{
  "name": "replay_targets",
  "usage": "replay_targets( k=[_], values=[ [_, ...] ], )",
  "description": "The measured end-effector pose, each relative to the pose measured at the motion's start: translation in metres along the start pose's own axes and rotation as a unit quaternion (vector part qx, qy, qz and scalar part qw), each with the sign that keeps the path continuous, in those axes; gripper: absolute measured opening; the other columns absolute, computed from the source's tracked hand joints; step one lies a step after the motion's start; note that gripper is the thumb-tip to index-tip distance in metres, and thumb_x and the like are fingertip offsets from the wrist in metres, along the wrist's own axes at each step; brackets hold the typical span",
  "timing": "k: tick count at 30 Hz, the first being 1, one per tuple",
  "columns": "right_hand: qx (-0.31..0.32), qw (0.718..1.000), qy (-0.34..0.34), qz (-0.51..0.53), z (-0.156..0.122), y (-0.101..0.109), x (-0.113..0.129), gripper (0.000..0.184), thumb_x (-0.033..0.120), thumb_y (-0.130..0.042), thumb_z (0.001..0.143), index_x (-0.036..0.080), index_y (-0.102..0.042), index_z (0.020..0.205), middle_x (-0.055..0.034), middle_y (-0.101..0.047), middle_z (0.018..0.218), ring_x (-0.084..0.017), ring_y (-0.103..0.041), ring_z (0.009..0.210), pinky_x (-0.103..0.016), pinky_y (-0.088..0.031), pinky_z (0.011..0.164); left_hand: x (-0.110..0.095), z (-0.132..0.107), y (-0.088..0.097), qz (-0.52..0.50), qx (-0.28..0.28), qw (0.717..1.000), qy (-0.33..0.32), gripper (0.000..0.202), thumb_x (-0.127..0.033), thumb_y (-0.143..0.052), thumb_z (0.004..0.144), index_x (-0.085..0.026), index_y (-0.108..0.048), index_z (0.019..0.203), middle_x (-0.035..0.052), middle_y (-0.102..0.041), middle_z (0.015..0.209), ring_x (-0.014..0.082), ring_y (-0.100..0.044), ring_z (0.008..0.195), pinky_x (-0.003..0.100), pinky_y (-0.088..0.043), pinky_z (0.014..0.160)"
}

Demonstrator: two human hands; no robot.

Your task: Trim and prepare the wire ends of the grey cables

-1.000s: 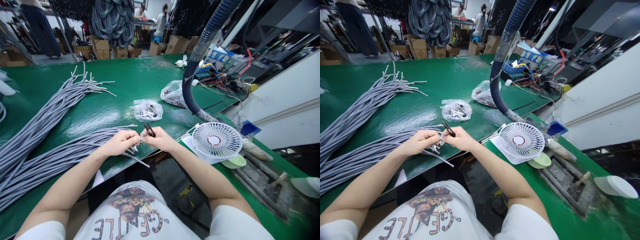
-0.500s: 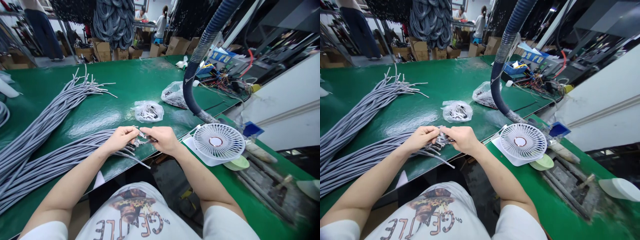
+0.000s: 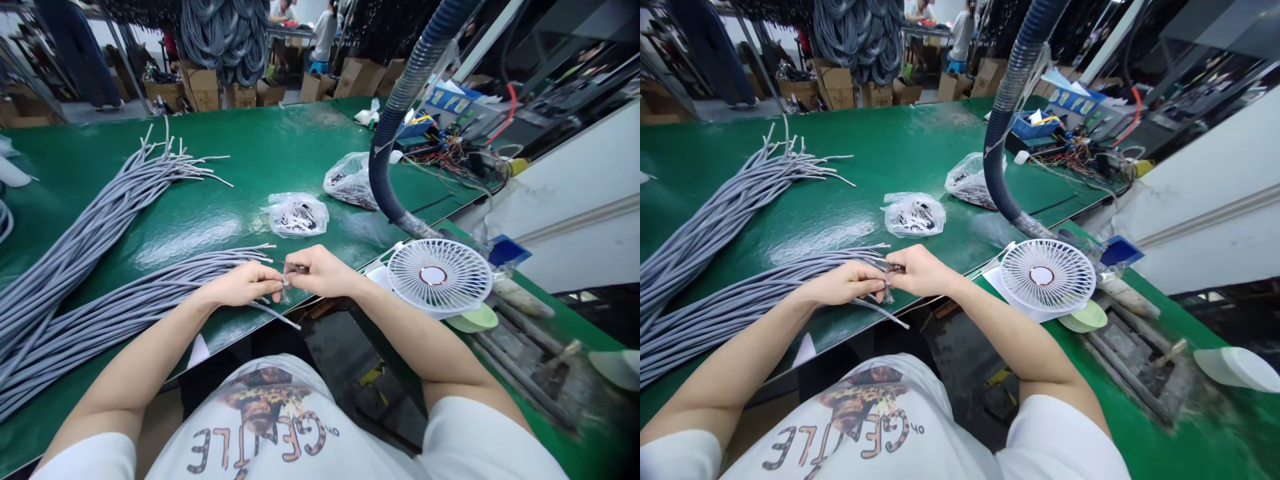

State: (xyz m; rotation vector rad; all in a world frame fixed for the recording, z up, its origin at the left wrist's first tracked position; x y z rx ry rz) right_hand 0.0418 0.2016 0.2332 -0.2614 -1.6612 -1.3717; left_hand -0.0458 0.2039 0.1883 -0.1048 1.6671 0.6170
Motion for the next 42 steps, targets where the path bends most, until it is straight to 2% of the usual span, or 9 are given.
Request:
replay_targets(
  k=[2,6,11,15,19,22,26,31,42],
  values=[
    [-0.024,0.982,-0.068,0.174,0.005,-0.004,-0.019,0.014,0.023,-0.059,0.068,0.015,-0.054,0.057,0.0063,-0.044,0.046,-0.005,-0.034,0.043,-0.020,-0.024,0.045,-0.004,-0.002,-0.001,-0.020,0.010,1.000,-0.015,0.037,-0.041,-0.050,0.090,-0.011,-0.069,0.079,0.0075,-0.070,0.080,0.0127,-0.059,0.072,0.022,-0.044,0.072],
    [-0.124,0.888,-0.138,0.421,0.012,-0.021,-0.053,0.018,0.025,-0.067,0.059,0.017,-0.051,0.056,0.0088,-0.039,0.041,-0.003,-0.026,0.035,-0.019,-0.017,0.038,-0.006,-0.005,0.009,-0.078,-0.036,0.996,-0.013,0.035,-0.041,-0.054,0.088,-0.010,-0.068,0.079,0.0073,-0.069,0.076,0.0106,-0.056,0.065,0.021,-0.043,0.064],
    [-0.297,0.816,-0.086,0.488,0.002,-0.034,-0.069,0.017,0.026,-0.066,0.063,0.018,-0.051,0.059,0.0118,-0.030,0.036,-0.003,-0.021,0.033,-0.020,-0.019,0.038,0.008,-0.005,0.030,-0.154,-0.159,0.975,0.022,0.034,-0.038,-0.059,0.084,-0.010,-0.064,0.103,0.0029,-0.065,0.069,0.0040,-0.039,0.045,0.018,-0.029,0.044],
    [-0.407,0.871,-0.034,0.275,-0.024,-0.020,-0.046,0.016,0.026,-0.063,0.071,0.018,-0.055,0.060,0.0057,-0.045,0.048,-0.007,-0.037,0.044,-0.023,-0.033,0.047,0.014,-0.004,0.035,-0.179,-0.221,0.958,0.024,0.040,-0.036,-0.062,0.082,-0.011,-0.057,0.113,-0.0005,-0.064,0.065,0.0030,-0.037,0.041,0.017,-0.027,0.042],
    [-0.381,0.922,0.044,0.048,-0.030,-0.002,-0.006,0.012,0.021,-0.060,0.074,0.018,-0.060,0.063,0.0028,-0.051,0.056,-0.008,-0.040,0.049,-0.024,-0.037,0.054,0.009,0.001,0.027,-0.169,-0.209,0.963,-0.007,0.030,-0.034,-0.066,0.079,-0.011,-0.062,0.098,0.0006,-0.065,0.066,0.0082,-0.056,0.055,0.021,-0.045,0.059],
    [-0.368,0.928,0.018,0.059,-0.022,0.011,-0.011,0.015,0.021,-0.058,0.075,0.018,-0.057,0.061,0.0036,-0.048,0.053,-0.007,-0.038,0.048,-0.023,-0.034,0.050,0.007,0.002,0.023,-0.163,-0.190,0.968,-0.025,0.027,-0.037,-0.068,0.078,-0.012,-0.065,0.087,0.0030,-0.067,0.070,0.0120,-0.062,0.067,0.025,-0.048,0.070],
    [-0.325,0.935,-0.030,0.141,-0.003,0.013,-0.028,0.018,0.025,-0.059,0.072,0.017,-0.054,0.057,0.0047,-0.042,0.050,-0.007,-0.036,0.047,-0.022,-0.031,0.047,0.010,0.004,0.020,-0.176,-0.166,0.970,-0.016,0.030,-0.041,-0.069,0.077,-0.012,-0.062,0.081,0.0035,-0.067,0.071,0.0110,-0.060,0.064,0.023,-0.046,0.065],
    [-0.270,0.956,-0.022,0.117,0.007,0.011,-0.016,0.017,0.025,-0.057,0.073,0.016,-0.054,0.058,0.0054,-0.041,0.050,-0.006,-0.031,0.047,-0.021,-0.028,0.046,0.014,0.003,0.026,-0.200,-0.198,0.959,-0.031,0.035,-0.046,-0.070,0.075,-0.012,-0.062,0.074,0.0003,-0.060,0.067,0.0084,-0.052,0.060,0.023,-0.043,0.061],
    [-0.265,0.963,0.014,0.041,-0.013,0.014,0.006,0.021,0.036,-0.065,0.078,0.016,-0.062,0.082,0.0045,-0.051,0.062,-0.007,-0.037,0.052,-0.021,-0.032,0.051,-0.033,-0.020,0.039,0.084,-0.309,0.941,-0.112,0.022,-0.035,-0.064,0.082,-0.014,-0.067,0.075,0.0031,-0.058,0.074,0.0090,-0.049,0.060,0.022,-0.038,0.056]
  ],
)
Point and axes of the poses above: each hand's wrist, its own z-axis towards the middle knuckle, its own y-axis out of the back of the hand, x = y × z, the point moved 8 cm from there along z, towards the middle knuckle
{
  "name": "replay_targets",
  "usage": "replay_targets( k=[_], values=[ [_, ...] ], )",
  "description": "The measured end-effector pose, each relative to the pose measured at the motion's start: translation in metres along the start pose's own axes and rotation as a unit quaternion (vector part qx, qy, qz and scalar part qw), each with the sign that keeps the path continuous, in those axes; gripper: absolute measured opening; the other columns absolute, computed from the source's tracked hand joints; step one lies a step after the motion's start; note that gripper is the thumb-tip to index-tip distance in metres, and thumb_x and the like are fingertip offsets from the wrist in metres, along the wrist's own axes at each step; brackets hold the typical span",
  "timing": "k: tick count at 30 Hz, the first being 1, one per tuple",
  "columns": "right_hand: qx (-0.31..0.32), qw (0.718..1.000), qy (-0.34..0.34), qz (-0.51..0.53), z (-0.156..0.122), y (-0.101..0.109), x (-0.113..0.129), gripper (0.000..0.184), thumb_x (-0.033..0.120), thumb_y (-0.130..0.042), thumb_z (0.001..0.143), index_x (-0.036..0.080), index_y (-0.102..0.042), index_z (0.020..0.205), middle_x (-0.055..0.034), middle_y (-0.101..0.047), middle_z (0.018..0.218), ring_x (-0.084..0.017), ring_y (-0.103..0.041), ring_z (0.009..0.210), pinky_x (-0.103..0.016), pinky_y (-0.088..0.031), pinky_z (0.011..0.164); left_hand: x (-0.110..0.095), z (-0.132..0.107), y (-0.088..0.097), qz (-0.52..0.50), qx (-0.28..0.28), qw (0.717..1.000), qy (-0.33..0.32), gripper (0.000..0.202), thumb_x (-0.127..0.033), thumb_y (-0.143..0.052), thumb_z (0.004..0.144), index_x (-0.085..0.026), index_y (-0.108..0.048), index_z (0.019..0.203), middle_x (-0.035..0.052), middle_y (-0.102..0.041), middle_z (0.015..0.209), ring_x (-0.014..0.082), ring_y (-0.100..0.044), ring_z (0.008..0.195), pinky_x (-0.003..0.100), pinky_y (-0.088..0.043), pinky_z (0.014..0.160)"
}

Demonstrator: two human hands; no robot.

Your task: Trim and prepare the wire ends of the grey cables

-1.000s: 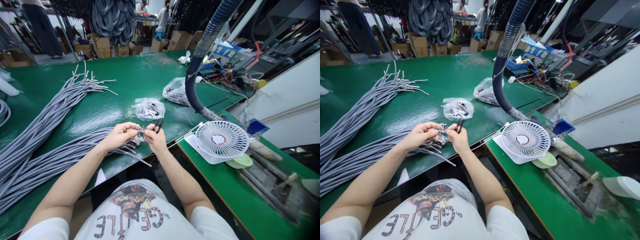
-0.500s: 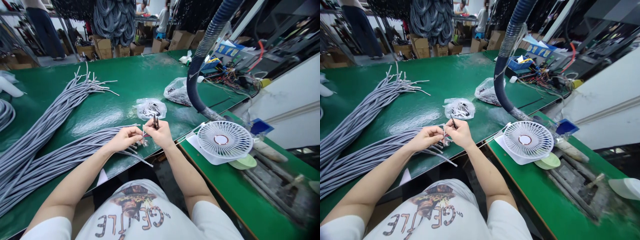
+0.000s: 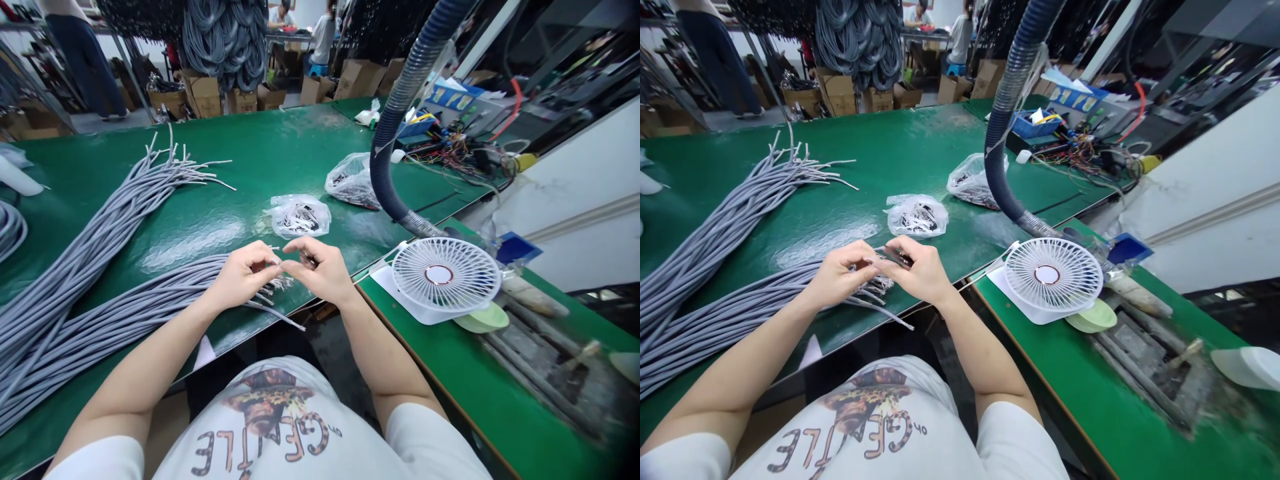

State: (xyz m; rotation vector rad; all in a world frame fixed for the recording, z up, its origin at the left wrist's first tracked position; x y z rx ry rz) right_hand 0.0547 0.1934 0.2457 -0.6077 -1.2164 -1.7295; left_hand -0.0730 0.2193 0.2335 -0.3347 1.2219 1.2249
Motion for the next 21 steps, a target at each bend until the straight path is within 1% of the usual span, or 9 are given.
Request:
replay_targets(
  k=[3,6,9,12,13,15,17,19,21],
  values=[
    [0.019,0.998,0.028,-0.044,-0.008,-0.003,0.001,0.019,0.034,-0.058,0.085,0.017,-0.062,0.078,0.0022,-0.056,0.064,-0.008,-0.044,0.055,-0.021,-0.035,0.055,-0.001,-0.002,-0.002,0.030,0.014,0.999,0.010,0.023,-0.035,-0.060,0.084,-0.014,-0.068,0.078,0.0050,-0.062,0.077,0.0102,-0.051,0.062,0.022,-0.039,0.058],
    [-0.003,0.996,0.038,-0.076,-0.015,-0.005,-0.002,0.020,0.031,-0.055,0.086,0.018,-0.060,0.071,0.0013,-0.055,0.061,-0.009,-0.045,0.054,-0.022,-0.036,0.056,0.002,-0.003,-0.003,0.032,0.015,0.999,0.030,0.024,-0.036,-0.058,0.085,-0.015,-0.068,0.079,0.0055,-0.064,0.078,0.0120,-0.053,0.066,0.022,-0.040,0.060],
    [-0.034,0.997,0.030,-0.061,-0.024,-0.009,-0.009,0.024,0.034,-0.054,0.087,0.018,-0.058,0.069,0.0013,-0.053,0.060,-0.009,-0.044,0.054,-0.022,-0.037,0.055,0.012,-0.005,-0.002,-0.026,-0.001,0.997,0.068,0.024,-0.037,-0.060,0.083,-0.014,-0.066,0.077,0.0040,-0.062,0.073,0.0115,-0.052,0.063,0.022,-0.039,0.058],
    [-0.044,0.999,0.000,-0.019,-0.032,-0.012,-0.019,0.030,0.038,-0.051,0.089,0.018,-0.056,0.068,0.0022,-0.050,0.060,-0.009,-0.043,0.053,-0.022,-0.036,0.054,0.028,-0.007,-0.011,-0.130,0.034,0.981,0.139,0.027,-0.039,-0.064,0.079,-0.013,-0.063,0.076,-0.0001,-0.055,0.063,0.0082,-0.045,0.054,0.021,-0.036,0.053],
    [-0.033,0.999,-0.010,-0.009,-0.033,-0.013,-0.023,0.031,0.039,-0.051,0.089,0.018,-0.055,0.066,0.0027,-0.049,0.059,-0.008,-0.042,0.053,-0.021,-0.035,0.053,0.032,-0.008,-0.016,-0.158,0.057,0.972,0.164,0.028,-0.040,-0.066,0.078,-0.012,-0.062,0.075,-0.0011,-0.054,0.060,0.0076,-0.044,0.053,0.021,-0.036,0.052],
    [0.016,1.000,-0.023,0.008,-0.034,-0.013,-0.028,0.033,0.043,-0.053,0.088,0.017,-0.055,0.067,0.0036,-0.048,0.057,-0.008,-0.040,0.052,-0.021,-0.034,0.051,0.038,-0.011,-0.026,-0.192,0.104,0.955,0.199,0.029,-0.040,-0.067,0.076,-0.011,-0.061,0.074,-0.0015,-0.053,0.059,0.0073,-0.045,0.053,0.020,-0.036,0.053],
    [0.076,0.997,-0.021,0.024,-0.033,-0.011,-0.030,0.035,0.047,-0.053,0.088,0.016,-0.061,0.076,0.0023,-0.054,0.062,-0.008,-0.045,0.055,-0.020,-0.037,0.054,0.039,-0.012,-0.031,-0.202,0.135,0.947,0.211,0.030,-0.040,-0.068,0.075,-0.011,-0.062,0.075,-0.0011,-0.054,0.061,0.0070,-0.045,0.054,0.020,-0.036,0.054],
    [0.120,0.992,-0.012,0.032,-0.032,-0.005,-0.029,0.037,0.048,-0.047,0.091,0.015,-0.066,0.090,-0.0018,-0.065,0.077,-0.011,-0.056,0.066,-0.021,-0.044,0.063,0.039,-0.013,-0.033,-0.197,0.152,0.945,0.211,0.030,-0.040,-0.067,0.076,-0.011,-0.062,0.076,-0.0010,-0.054,0.062,0.0066,-0.044,0.054,0.020,-0.035,0.053],
    [0.144,0.989,-0.011,0.015,-0.031,0.003,-0.029,0.035,0.041,-0.045,0.093,0.016,-0.068,0.099,-0.0052,-0.070,0.093,-0.014,-0.063,0.081,-0.023,-0.047,0.075,0.039,-0.013,-0.034,-0.195,0.164,0.945,0.206,0.030,-0.040,-0.066,0.077,-0.010,-0.062,0.078,-0.0007,-0.054,0.063,0.0067,-0.043,0.055,0.020,-0.034,0.053]
  ],
)
Point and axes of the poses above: each hand's wrist, its own z-axis towards the middle knuckle, its own y-axis out of the back of the hand, x = y × z, the point moved 8 cm from there along z, towards the middle knuckle
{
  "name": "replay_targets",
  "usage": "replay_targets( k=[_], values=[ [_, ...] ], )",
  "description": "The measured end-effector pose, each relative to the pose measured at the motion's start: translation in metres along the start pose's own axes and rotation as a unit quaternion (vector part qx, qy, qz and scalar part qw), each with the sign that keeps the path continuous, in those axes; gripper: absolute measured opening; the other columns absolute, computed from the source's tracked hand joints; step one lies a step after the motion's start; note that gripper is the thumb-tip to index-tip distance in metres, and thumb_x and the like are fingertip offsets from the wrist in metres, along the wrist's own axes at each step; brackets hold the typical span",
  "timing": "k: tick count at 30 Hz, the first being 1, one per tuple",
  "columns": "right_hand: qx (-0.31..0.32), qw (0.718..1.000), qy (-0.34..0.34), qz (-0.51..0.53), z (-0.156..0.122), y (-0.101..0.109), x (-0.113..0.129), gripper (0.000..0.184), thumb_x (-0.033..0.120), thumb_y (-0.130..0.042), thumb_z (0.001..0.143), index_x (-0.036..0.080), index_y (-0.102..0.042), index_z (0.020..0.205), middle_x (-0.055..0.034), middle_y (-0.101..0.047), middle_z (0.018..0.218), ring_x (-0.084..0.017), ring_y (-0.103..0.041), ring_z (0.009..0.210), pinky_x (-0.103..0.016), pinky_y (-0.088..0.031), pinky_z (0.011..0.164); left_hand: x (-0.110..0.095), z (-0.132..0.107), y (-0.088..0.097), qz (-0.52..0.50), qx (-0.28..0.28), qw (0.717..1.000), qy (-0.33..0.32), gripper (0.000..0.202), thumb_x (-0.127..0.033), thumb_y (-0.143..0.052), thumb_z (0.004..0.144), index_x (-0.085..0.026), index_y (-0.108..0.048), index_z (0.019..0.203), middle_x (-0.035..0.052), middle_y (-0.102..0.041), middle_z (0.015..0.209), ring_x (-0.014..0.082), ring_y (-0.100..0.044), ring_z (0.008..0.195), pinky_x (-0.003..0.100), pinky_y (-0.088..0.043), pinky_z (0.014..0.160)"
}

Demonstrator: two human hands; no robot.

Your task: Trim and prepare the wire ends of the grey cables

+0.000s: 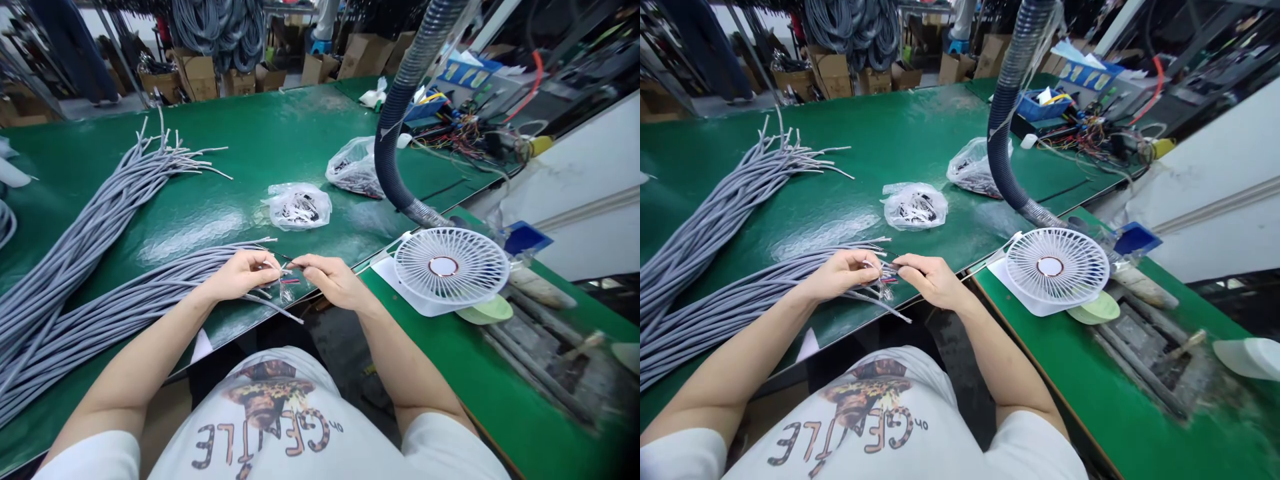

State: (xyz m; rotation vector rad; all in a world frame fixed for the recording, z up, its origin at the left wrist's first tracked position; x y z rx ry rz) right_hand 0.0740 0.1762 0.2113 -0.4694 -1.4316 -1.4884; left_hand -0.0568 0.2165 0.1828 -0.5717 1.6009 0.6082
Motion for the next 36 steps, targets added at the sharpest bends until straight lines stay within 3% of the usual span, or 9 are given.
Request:
replay_targets(
  k=[5,17,36],
  values=[
    [0.055,0.997,-0.010,-0.055,-0.001,0.002,-0.003,0.027,0.032,-0.054,0.090,0.020,-0.072,0.106,-0.0048,-0.074,0.101,-0.017,-0.069,0.089,-0.024,-0.049,0.079,-0.002,-0.001,-0.002,0.000,0.021,1.000,-0.010,0.031,-0.042,-0.066,0.078,-0.011,-0.061,0.077,0.0000,-0.053,0.066,0.0083,-0.044,0.058,0.021,-0.036,0.055],
    [0.143,0.989,0.026,0.007,0.001,-0.012,0.002,0.026,0.028,-0.054,0.090,0.019,-0.073,0.104,-0.0043,-0.075,0.095,-0.014,-0.070,0.079,-0.020,-0.050,0.071,0.001,-0.003,-0.006,-0.007,0.053,0.999,-0.013,0.032,-0.044,-0.065,0.078,-0.012,-0.061,0.077,0.0005,-0.052,0.065,0.0091,-0.045,0.058,0.021,-0.038,0.055],
    [0.163,0.984,0.030,0.064,0.001,-0.019,0.002,0.027,0.029,-0.053,0.089,0.018,-0.073,0.105,-0.0041,-0.075,0.085,-0.011,-0.065,0.063,-0.018,-0.047,0.061,0.002,-0.005,-0.009,0.020,0.089,0.996,-0.027,0.029,-0.041,-0.062,0.081,-0.012,-0.061,0.081,0.0010,-0.055,0.069,0.0100,-0.047,0.062,0.022,-0.039,0.060]
  ],
)
Point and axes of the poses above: each hand's wrist, its own z-axis towards the middle knuckle, its own y-axis out of the back of the hand, x = y × z, the point moved 8 cm from there along z, towards the middle knuckle
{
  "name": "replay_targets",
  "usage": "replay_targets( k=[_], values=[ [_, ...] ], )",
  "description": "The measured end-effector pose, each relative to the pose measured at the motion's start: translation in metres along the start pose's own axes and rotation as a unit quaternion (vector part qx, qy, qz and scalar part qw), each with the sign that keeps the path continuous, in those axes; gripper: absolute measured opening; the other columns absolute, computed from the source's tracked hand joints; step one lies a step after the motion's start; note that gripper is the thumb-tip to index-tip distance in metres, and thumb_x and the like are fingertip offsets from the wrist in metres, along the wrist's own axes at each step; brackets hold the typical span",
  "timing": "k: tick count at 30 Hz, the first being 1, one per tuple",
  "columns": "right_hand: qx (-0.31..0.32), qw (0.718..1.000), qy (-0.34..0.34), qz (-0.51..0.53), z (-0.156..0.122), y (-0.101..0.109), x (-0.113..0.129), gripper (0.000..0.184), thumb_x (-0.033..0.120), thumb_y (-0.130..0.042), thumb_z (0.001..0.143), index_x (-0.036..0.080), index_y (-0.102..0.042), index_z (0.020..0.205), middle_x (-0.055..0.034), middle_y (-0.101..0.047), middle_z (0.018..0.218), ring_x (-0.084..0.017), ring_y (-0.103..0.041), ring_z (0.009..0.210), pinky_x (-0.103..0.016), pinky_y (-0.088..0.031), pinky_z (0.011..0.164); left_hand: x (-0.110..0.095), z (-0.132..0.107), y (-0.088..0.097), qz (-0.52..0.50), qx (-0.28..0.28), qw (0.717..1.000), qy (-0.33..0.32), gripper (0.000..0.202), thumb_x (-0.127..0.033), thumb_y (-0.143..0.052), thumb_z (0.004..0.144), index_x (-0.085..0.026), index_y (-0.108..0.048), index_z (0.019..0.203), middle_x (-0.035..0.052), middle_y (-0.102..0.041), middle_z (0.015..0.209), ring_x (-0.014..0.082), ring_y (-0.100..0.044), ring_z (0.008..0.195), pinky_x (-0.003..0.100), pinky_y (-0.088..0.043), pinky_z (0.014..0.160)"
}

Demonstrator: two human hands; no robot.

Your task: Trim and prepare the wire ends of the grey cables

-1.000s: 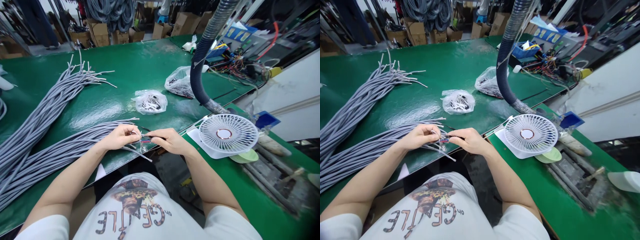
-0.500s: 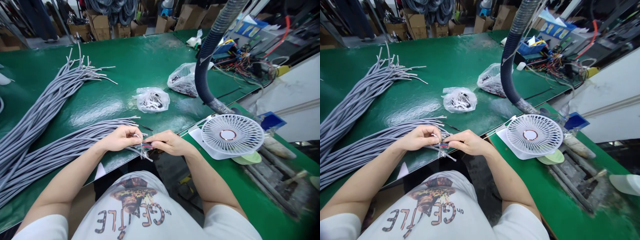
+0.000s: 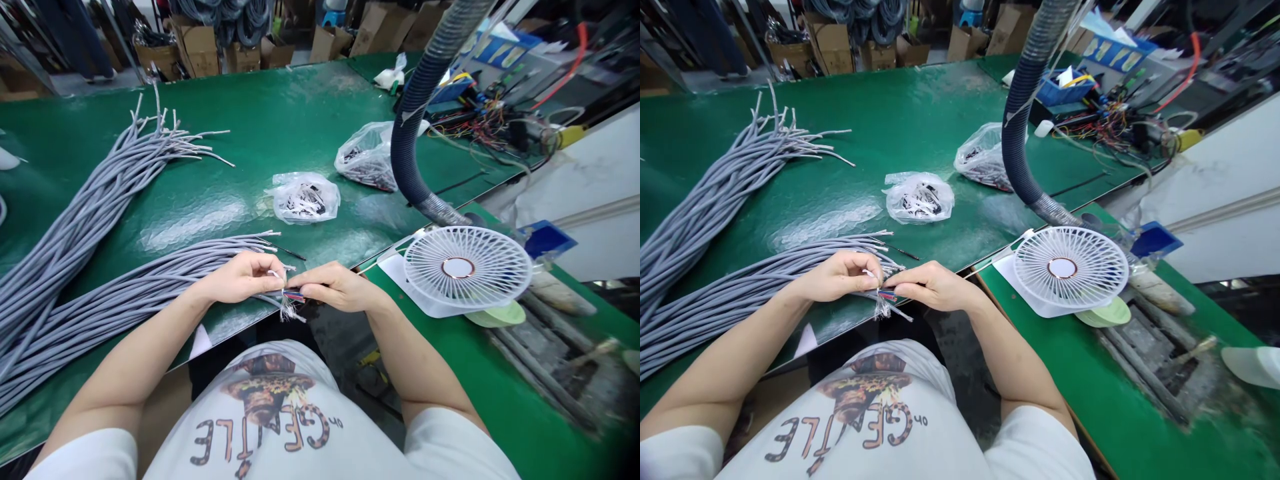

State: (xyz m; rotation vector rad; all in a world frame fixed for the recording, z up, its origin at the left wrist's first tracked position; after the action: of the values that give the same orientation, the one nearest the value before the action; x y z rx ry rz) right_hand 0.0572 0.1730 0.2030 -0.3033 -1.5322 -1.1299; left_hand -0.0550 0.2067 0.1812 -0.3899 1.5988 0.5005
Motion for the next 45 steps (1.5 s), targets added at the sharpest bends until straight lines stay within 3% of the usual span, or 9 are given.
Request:
replay_targets(
  k=[7,15,22,27,30,33,38,41,45],
  values=[
    [0.013,0.999,0.024,-0.021,0.002,-0.008,0.001,0.029,0.028,-0.048,0.092,0.015,-0.072,0.104,-0.0039,-0.074,0.081,-0.010,-0.064,0.063,-0.017,-0.046,0.060,0.006,0.002,-0.005,-0.028,0.020,0.999,0.019,0.029,-0.043,-0.061,0.084,-0.013,-0.058,0.085,0.0031,-0.061,0.070,0.0118,-0.057,0.064,0.023,-0.046,0.062],
    [-0.088,0.996,0.016,0.003,-0.003,0.002,-0.007,0.027,0.032,-0.051,0.090,0.016,-0.073,0.094,-0.0065,-0.074,0.087,-0.014,-0.066,0.073,-0.021,-0.048,0.066,0.012,0.004,-0.004,-0.102,-0.004,0.993,0.052,0.036,-0.047,-0.067,0.078,-0.013,-0.056,0.082,-0.0007,-0.059,0.062,0.0091,-0.059,0.051,0.018,-0.046,0.049],
    [-0.223,0.974,-0.035,-0.013,0.007,0.018,-0.004,0.024,0.038,-0.070,0.075,0.015,-0.069,0.084,0.0089,-0.034,0.048,-0.006,-0.029,0.046,-0.021,-0.030,0.049,0.020,0.006,0.002,-0.115,-0.073,0.987,0.088,0.037,-0.044,-0.077,0.067,-0.012,-0.062,0.076,-0.0013,-0.060,0.058,0.0079,-0.058,0.047,0.018,-0.048,0.048],
    [-0.230,0.971,-0.016,-0.055,0.014,0.013,0.010,0.019,0.030,-0.061,0.081,0.015,-0.063,0.070,0.0060,-0.042,0.052,-0.006,-0.032,0.049,-0.021,-0.029,0.049,0.020,0.006,0.005,-0.105,-0.113,0.985,0.079,0.034,-0.041,-0.079,0.065,-0.011,-0.067,0.074,-0.0002,-0.060,0.053,0.0084,-0.056,0.046,0.018,-0.046,0.047],
    [-0.295,0.949,-0.028,-0.111,0.017,0.040,0.002,0.021,0.032,-0.060,0.080,0.016,-0.062,0.067,0.0048,-0.045,0.053,-0.007,-0.035,0.049,-0.021,-0.030,0.050,0.019,0.007,0.006,-0.112,-0.121,0.984,0.069,0.032,-0.040,-0.077,0.067,-0.010,-0.071,0.079,0.0023,-0.064,0.058,0.0088,-0.057,0.047,0.019,-0.047,0.047],
    [-0.367,0.895,-0.099,-0.232,0.026,0.086,-0.024,0.021,0.032,-0.057,0.082,0.015,-0.065,0.073,0.0004,-0.054,0.059,-0.011,-0.044,0.054,-0.023,-0.035,0.057,0.016,0.007,0.009,-0.128,-0.131,0.981,0.056,0.030,-0.038,-0.076,0.069,-0.011,-0.072,0.084,0.0033,-0.066,0.065,0.0092,-0.059,0.051,0.021,-0.051,0.051],
    [-0.354,0.808,-0.269,-0.387,0.036,0.138,-0.074,0.032,0.037,-0.063,0.079,0.016,-0.067,0.102,-0.0087,-0.067,0.077,-0.020,-0.055,0.068,-0.028,-0.036,0.062,0.006,0.005,0.016,-0.126,-0.146,0.981,0.010,0.026,-0.034,-0.076,0.070,-0.013,-0.071,0.085,0.0039,-0.068,0.070,0.0102,-0.060,0.056,0.022,-0.052,0.056],
    [-0.430,0.817,-0.180,-0.339,0.021,0.134,-0.054,0.029,0.039,-0.053,0.085,0.016,-0.069,0.087,-0.0054,-0.063,0.068,-0.016,-0.053,0.063,-0.027,-0.037,0.062,-0.004,0.002,0.019,-0.103,-0.148,0.983,-0.032,0.026,-0.029,-0.079,0.066,-0.014,-0.070,0.085,0.0034,-0.067,0.071,0.0110,-0.061,0.059,0.022,-0.051,0.057],
    [-0.467,0.875,-0.039,-0.122,-0.004,0.090,-0.016,0.024,0.038,-0.059,0.081,0.017,-0.071,0.078,0.0020,-0.053,0.057,-0.010,-0.043,0.051,-0.023,-0.035,0.052,-0.015,-0.002,0.028,-0.062,-0.200,0.974,-0.090,0.022,-0.026,-0.080,0.064,-0.014,-0.068,0.077,0.0021,-0.065,0.074,0.0104,-0.059,0.062,0.021,-0.048,0.058]
  ],
)
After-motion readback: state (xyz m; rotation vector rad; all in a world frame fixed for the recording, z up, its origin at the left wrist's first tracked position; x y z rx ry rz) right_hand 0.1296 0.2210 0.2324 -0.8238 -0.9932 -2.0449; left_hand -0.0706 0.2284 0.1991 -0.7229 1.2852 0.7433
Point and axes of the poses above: each hand's wrist, its own z-axis towards the middle knuckle, its own y-axis out of the back of the hand, x = y × z, the point moved 8 cm from there along z, towards the middle knuckle
